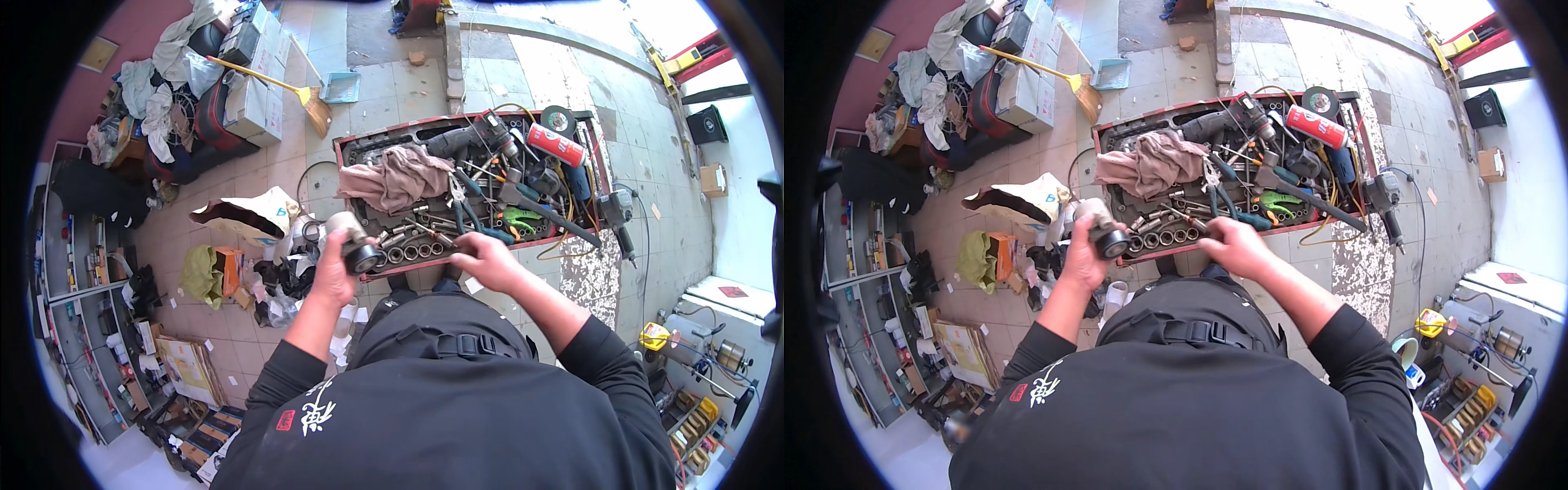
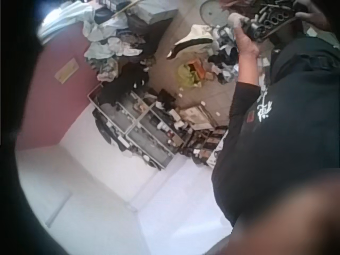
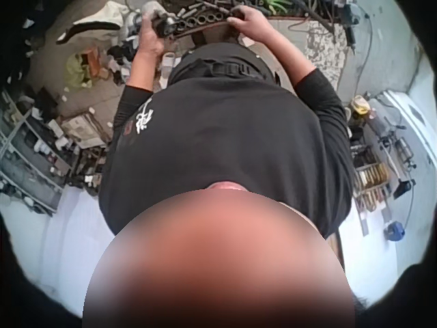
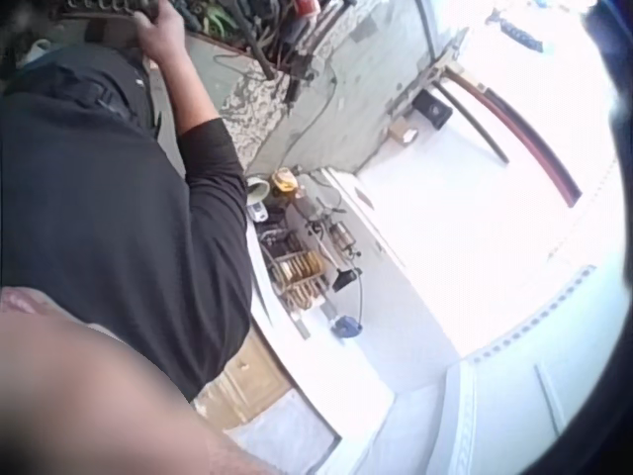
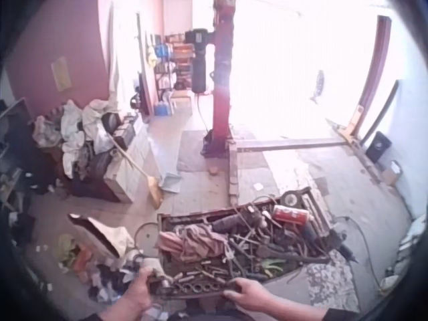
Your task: The person works on a small cylindrical mechanical part in a cluttered workshop. They use a hammer to tap the part, then a screwdriver to pry and adjust components. The person retrieves a spray can and applies it to the part, then uses a power tool to work on the part's surface. The part is handled repeatedly and inspected throughout.
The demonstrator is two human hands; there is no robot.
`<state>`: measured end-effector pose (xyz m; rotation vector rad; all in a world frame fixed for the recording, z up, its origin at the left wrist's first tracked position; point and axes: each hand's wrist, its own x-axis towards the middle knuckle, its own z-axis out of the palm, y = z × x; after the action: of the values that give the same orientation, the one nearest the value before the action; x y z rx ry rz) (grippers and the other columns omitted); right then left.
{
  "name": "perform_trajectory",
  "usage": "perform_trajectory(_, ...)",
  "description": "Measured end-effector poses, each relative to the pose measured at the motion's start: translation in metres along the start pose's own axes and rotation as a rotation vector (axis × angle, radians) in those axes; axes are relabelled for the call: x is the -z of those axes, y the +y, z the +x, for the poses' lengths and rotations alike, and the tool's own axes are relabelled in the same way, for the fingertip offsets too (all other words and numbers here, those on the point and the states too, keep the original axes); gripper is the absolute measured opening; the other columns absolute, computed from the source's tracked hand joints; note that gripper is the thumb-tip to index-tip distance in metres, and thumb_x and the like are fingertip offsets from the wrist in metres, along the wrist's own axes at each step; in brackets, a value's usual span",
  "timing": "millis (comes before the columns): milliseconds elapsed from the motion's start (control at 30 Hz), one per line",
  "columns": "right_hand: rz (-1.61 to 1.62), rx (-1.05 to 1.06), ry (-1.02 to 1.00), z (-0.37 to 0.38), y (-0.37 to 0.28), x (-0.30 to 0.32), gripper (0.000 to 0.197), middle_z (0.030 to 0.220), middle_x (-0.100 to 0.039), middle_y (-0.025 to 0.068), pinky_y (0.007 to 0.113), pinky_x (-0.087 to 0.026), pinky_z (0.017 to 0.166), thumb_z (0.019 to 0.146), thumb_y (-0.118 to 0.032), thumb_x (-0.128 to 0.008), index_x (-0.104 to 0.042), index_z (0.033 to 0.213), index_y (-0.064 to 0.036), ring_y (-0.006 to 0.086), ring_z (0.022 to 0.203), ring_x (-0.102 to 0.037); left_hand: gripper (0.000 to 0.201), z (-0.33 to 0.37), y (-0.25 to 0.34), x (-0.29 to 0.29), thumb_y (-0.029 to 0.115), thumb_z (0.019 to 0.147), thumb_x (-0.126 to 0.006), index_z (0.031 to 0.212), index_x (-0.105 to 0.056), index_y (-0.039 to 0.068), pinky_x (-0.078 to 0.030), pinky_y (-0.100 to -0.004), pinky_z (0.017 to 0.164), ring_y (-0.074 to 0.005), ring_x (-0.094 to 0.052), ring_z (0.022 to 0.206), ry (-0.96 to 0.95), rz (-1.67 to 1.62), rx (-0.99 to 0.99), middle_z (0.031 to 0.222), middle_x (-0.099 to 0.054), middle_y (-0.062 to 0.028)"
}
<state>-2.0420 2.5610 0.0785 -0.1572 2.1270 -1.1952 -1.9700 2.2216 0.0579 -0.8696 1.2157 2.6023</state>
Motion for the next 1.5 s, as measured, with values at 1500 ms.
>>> perform_trajectory(1500,-0.614,0.151,0.623,0.014,0.134,0.147,0.012,0.103,-0.072,0.0204,0.055,-0.058,0.093,0.099,-0.014,-0.071,-0.073,0.099,-0.0020,0.0446,0.102,-0.071,0.064,-0.018,0.010,0.027,0.049,0.091,-0.088,0.124,-0.078,-0.005,-0.057,-0.0335,0.094,-0.0151,-0.074,0.098,0.207,0.821,0.063,0.113,-0.080,-0.0087)
